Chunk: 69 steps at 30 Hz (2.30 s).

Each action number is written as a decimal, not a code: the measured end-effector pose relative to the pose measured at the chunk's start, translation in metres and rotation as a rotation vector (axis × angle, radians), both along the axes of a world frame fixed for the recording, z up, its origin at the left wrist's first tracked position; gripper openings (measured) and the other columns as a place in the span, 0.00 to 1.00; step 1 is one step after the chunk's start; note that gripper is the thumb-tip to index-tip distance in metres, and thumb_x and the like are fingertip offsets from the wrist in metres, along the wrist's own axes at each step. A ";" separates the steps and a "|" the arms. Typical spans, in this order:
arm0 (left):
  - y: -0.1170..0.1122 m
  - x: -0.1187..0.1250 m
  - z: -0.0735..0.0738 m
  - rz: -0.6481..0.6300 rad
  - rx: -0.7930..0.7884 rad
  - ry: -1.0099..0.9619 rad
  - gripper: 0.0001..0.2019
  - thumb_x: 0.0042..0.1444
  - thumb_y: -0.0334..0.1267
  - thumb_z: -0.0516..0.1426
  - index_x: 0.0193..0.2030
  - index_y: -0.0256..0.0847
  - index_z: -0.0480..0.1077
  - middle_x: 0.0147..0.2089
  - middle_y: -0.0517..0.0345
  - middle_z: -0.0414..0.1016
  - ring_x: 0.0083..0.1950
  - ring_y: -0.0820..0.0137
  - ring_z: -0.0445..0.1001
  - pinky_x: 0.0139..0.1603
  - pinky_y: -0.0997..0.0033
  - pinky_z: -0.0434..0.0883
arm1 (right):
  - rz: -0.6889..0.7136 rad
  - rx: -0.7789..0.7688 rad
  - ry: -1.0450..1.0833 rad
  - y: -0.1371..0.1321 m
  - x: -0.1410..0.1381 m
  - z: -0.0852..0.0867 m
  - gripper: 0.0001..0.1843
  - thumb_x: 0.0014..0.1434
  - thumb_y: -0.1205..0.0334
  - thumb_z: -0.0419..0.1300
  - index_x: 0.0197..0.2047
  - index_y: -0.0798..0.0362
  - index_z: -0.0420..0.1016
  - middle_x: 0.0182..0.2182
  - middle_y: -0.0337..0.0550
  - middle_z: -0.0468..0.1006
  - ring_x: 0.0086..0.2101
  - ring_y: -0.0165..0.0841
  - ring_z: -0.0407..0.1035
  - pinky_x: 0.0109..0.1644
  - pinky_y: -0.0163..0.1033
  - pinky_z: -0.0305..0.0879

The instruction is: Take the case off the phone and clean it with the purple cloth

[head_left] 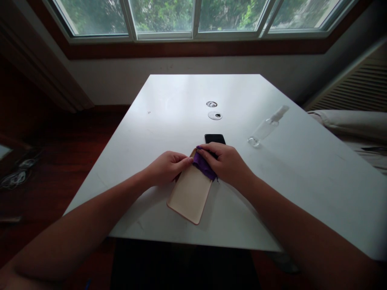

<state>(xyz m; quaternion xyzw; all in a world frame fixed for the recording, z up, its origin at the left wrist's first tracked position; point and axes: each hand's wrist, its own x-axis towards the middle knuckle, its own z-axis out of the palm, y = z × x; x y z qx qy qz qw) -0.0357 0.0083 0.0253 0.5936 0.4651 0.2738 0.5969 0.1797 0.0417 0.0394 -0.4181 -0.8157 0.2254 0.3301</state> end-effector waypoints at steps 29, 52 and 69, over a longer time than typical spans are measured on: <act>-0.006 0.009 0.011 -0.056 -0.552 -0.556 0.30 0.66 0.60 0.53 0.52 0.30 0.75 0.45 0.40 0.80 0.38 0.65 0.78 0.40 0.68 0.75 | -0.263 -0.034 0.232 -0.008 -0.005 0.004 0.12 0.67 0.52 0.59 0.44 0.49 0.81 0.36 0.39 0.83 0.36 0.36 0.75 0.40 0.40 0.67; -0.012 0.019 0.023 0.002 -0.313 -0.551 0.33 0.63 0.66 0.50 0.52 0.33 0.68 0.41 0.42 0.78 0.34 0.62 0.77 0.31 0.67 0.74 | -0.180 0.041 0.212 -0.004 -0.005 -0.007 0.16 0.68 0.54 0.58 0.54 0.49 0.80 0.45 0.44 0.83 0.41 0.38 0.78 0.50 0.45 0.74; -0.016 0.020 0.011 0.085 0.000 -0.422 0.34 0.60 0.68 0.52 0.53 0.36 0.67 0.44 0.44 0.76 0.40 0.62 0.77 0.35 0.68 0.74 | -0.158 -0.043 0.241 -0.007 -0.005 0.000 0.18 0.70 0.53 0.56 0.58 0.48 0.77 0.46 0.43 0.83 0.42 0.37 0.77 0.50 0.45 0.73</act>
